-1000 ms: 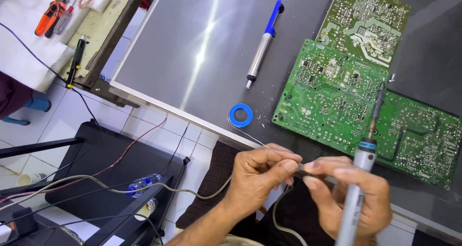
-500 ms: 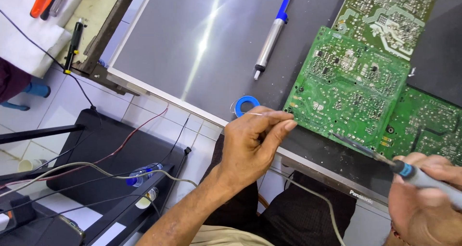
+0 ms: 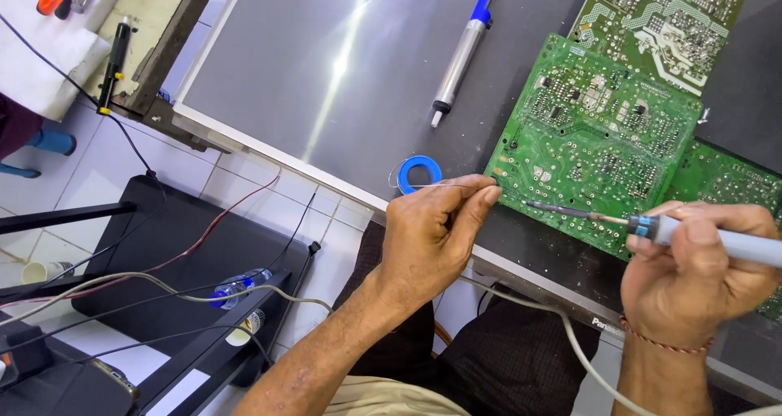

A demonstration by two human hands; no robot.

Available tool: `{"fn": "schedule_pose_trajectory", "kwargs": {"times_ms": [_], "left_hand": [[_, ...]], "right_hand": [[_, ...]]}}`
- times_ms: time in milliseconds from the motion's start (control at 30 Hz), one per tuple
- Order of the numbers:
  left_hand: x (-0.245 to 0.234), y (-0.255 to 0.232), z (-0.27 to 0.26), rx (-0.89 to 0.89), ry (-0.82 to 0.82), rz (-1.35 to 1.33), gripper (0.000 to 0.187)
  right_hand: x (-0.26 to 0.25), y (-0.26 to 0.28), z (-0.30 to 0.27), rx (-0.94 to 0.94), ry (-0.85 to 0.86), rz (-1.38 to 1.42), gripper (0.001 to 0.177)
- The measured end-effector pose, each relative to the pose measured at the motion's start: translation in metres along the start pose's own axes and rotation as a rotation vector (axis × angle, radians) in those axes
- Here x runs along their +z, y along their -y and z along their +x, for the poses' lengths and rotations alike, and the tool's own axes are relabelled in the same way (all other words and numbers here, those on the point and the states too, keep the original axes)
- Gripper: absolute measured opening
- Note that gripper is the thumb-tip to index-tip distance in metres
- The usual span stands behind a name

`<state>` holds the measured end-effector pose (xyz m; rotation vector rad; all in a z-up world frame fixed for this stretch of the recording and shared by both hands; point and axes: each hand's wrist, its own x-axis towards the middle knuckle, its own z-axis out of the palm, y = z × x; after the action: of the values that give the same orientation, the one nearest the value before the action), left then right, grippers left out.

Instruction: The person solders a green circuit board using a soldering iron and solder wire. They hold the board steady with one hand while applying heat and solder with the other, occasionally using pliers to assist.

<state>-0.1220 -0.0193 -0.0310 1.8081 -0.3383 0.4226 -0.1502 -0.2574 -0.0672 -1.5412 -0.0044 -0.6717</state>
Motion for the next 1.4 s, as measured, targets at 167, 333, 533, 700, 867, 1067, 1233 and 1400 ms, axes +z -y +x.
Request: {"fn": "schedule_pose_trajectory", "kwargs": {"times_ms": [167,333,533,700,867,1067,1233,1400], "left_hand": [[-0.001,0.001,-0.002,-0.014,0.028,-0.013,0.019],[-0.001,0.001,-0.002,-0.026,0.028,-0.02,0.019],[0.0,0.003,0.0,-0.027,0.024,-0.015,0.019],[0.0,0.001,0.001,-0.062,0.041,-0.009,0.021],[0.001,0.002,0.002,-0.058,0.045,-0.019,0.022],[0.0,0.002,0.001,-0.052,0.054,-0.003,0.02],[0.001,0.003,-0.001,-0.025,0.046,-0.001,0.019],[0.001,0.002,-0.001,-0.04,0.061,0.006,0.02]], "right_hand": [[0.009,0.006,-0.003,0.042,-0.076,-0.115,0.016],[0.013,0.01,-0.006,0.021,-0.09,-0.119,0.011],[0.018,0.008,-0.008,0.02,-0.121,-0.119,0.022],[0.022,0.011,-0.008,0.119,-0.178,-0.107,0.014],[0.019,0.006,-0.008,0.083,-0.121,-0.174,0.021],[0.02,0.005,-0.008,0.07,-0.124,-0.167,0.017],[0.019,0.004,-0.008,0.084,-0.127,-0.162,0.017],[0.017,0.002,-0.008,0.079,-0.125,-0.156,0.021]]}}
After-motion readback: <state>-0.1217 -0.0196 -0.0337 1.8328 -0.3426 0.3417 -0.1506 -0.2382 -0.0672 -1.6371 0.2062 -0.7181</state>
